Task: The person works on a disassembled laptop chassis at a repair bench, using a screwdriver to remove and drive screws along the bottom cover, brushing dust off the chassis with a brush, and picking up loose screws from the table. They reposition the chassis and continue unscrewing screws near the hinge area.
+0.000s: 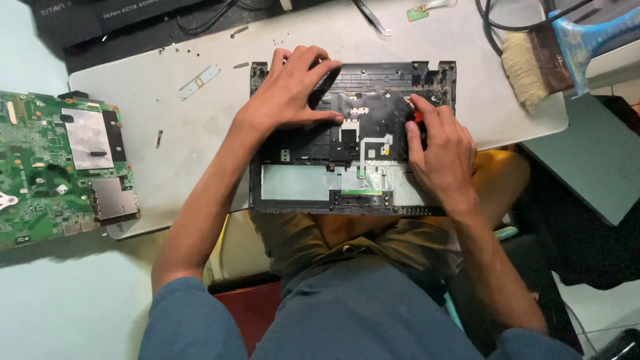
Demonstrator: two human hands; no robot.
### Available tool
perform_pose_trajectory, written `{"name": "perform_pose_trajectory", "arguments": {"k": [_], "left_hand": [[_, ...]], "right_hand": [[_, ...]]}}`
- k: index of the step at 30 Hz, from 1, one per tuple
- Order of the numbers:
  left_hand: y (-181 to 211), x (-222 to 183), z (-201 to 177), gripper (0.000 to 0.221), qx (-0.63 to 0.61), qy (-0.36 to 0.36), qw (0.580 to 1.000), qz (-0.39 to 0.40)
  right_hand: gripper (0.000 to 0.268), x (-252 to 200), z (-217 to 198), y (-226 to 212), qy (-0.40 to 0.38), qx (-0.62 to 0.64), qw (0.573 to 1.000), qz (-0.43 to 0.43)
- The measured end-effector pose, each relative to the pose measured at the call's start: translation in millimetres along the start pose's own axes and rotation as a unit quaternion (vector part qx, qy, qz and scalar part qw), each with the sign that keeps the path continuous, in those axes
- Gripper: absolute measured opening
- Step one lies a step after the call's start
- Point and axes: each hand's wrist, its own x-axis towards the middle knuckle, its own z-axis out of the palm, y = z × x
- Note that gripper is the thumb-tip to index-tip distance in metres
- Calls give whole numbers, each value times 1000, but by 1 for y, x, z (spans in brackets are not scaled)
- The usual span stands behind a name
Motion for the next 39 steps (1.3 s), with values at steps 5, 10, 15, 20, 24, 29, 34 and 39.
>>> {"name": "perform_pose_trajectory", "arguments": {"k": [5,10,15,20,24,29,34,39], "left_hand": [[-15,21,-12,100,1,-58,998,20],[-20,32,-15,98,-60,-83,995,16],[-31,26,-2,98,-108,-30,993,43],[-34,15,-1,91,-149,8,987,60],[-33,14,-2,90,-159,13,985,69],[-30,14,-7,89,-159,10,985,58],[-29,15,-7,90,-165,3,985,59],[-30,15,-9,88,-165,7,984,61]], "right_hand": [[48,38,-52,9,-141,156,977,20],[34,74,-62,24,-145,113,974,-129],[39,104,-61,21,-234,5,957,-171],[43,119,-50,5,-237,-91,949,-189],[44,127,-46,-8,-267,-93,945,-162],[41,131,-57,2,-253,-198,931,-174],[43,131,-56,4,-230,-249,920,-194],[36,134,-41,7,-180,-245,919,-251]]}}
